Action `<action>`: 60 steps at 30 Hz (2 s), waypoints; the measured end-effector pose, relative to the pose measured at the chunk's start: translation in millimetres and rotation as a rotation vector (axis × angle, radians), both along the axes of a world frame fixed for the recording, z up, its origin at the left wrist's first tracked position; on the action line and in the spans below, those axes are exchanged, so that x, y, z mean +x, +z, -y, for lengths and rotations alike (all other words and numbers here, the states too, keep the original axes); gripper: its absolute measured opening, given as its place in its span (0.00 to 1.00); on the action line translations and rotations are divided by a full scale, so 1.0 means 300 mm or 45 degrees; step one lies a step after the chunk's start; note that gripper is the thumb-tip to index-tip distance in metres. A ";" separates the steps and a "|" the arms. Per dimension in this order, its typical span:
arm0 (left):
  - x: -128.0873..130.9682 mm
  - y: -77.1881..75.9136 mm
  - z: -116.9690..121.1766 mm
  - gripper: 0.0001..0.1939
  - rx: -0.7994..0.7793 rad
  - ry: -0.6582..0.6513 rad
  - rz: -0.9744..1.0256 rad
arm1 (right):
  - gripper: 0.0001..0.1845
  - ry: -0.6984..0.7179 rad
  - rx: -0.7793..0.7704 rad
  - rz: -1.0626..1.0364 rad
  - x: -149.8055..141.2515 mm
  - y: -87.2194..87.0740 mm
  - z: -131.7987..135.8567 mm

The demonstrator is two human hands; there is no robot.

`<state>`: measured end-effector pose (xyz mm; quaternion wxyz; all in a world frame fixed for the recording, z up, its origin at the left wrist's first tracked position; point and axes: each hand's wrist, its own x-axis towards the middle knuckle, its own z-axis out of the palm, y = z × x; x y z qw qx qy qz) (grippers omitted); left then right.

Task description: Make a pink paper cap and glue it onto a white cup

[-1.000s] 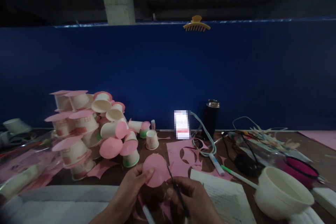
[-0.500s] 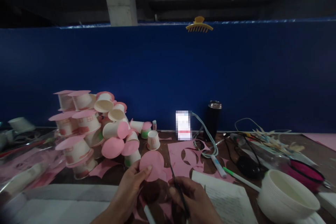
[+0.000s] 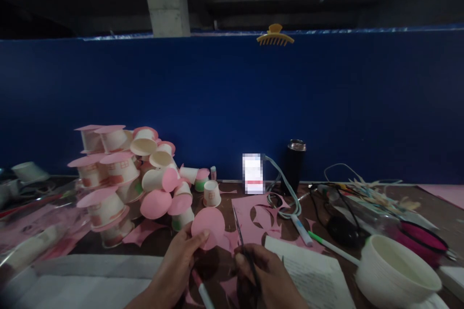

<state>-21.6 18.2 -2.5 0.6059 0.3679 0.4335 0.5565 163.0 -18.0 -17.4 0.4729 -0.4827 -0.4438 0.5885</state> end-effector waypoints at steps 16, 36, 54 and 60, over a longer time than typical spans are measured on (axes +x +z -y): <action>0.015 0.009 0.015 0.16 -0.068 -0.056 0.376 | 0.25 -0.024 -0.063 -0.075 -0.001 0.014 0.005; 0.019 0.009 0.023 0.15 -0.178 0.045 0.325 | 0.24 0.110 -0.088 -0.245 -0.055 -0.020 0.039; 0.039 0.039 0.050 0.16 -0.111 -0.043 0.078 | 0.24 -0.018 0.076 -0.048 -0.075 0.013 0.052; 0.038 0.036 0.050 0.17 -0.123 -0.059 0.054 | 0.25 -0.025 0.146 0.057 -0.072 0.040 0.057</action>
